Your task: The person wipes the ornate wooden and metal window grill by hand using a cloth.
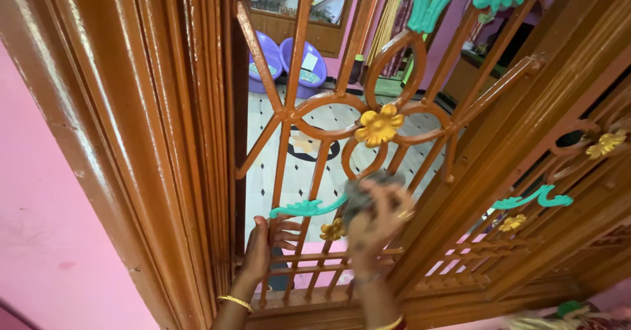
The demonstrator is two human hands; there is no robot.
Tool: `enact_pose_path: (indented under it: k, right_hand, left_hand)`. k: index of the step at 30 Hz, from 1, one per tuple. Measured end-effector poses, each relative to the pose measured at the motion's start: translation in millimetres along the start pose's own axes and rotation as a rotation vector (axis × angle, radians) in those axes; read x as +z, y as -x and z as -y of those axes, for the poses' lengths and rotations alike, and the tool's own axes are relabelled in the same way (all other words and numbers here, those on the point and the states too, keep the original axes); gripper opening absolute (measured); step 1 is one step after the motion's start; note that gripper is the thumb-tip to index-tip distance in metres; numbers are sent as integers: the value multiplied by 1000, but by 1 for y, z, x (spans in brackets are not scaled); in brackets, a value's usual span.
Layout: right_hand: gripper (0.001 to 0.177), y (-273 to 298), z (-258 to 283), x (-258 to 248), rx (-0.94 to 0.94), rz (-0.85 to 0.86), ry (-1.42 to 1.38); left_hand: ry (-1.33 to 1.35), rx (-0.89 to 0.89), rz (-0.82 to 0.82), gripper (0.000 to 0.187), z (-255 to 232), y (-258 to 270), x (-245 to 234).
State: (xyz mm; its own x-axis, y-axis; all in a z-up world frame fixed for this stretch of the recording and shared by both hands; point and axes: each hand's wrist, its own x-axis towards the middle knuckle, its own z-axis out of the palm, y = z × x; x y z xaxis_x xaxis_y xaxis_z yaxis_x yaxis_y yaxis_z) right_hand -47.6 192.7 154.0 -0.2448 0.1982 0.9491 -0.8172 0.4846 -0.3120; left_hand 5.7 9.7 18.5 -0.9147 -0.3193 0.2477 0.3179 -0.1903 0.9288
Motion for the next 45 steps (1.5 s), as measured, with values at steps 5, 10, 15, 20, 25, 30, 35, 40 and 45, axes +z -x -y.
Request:
enact_pose_path:
  k: [5, 10, 15, 20, 25, 30, 35, 40, 45]
  right_hand:
    - [26, -22, 4, 1, 79, 62, -114]
    - [37, 38, -16, -8, -41, 186, -71]
    - [33, 48, -68, -32, -278, 194, 138]
    - [37, 51, -67, -35, 11, 133, 17]
    - [36, 60, -2, -20, 209, 154, 90]
    - [38, 40, 49, -19, 417, 269, -227]
    - [42, -33, 45, -12, -12, 220, -138]
    - [34, -53, 65, -12, -18, 282, -118]
    - [41, -72, 58, -31, -53, 503, 59]
  left_hand:
    - [-36, 33, -15, 109, 2, 1, 0]
    - [-40, 37, 12, 110, -2, -2, 2]
    - [-104, -17, -7, 112, -12, 5, 6]
    - [-108, 26, 11, 111, -15, 5, 8]
    - [-148, 22, -1, 111, -19, 6, 9]
    - [-122, 19, 3, 110, -17, 5, 8]
    - [-125, 19, -2, 111, -16, 5, 8]
    - [-148, 27, -10, 111, -19, 4, 9]
    - [-148, 23, -14, 110, -22, 8, 10]
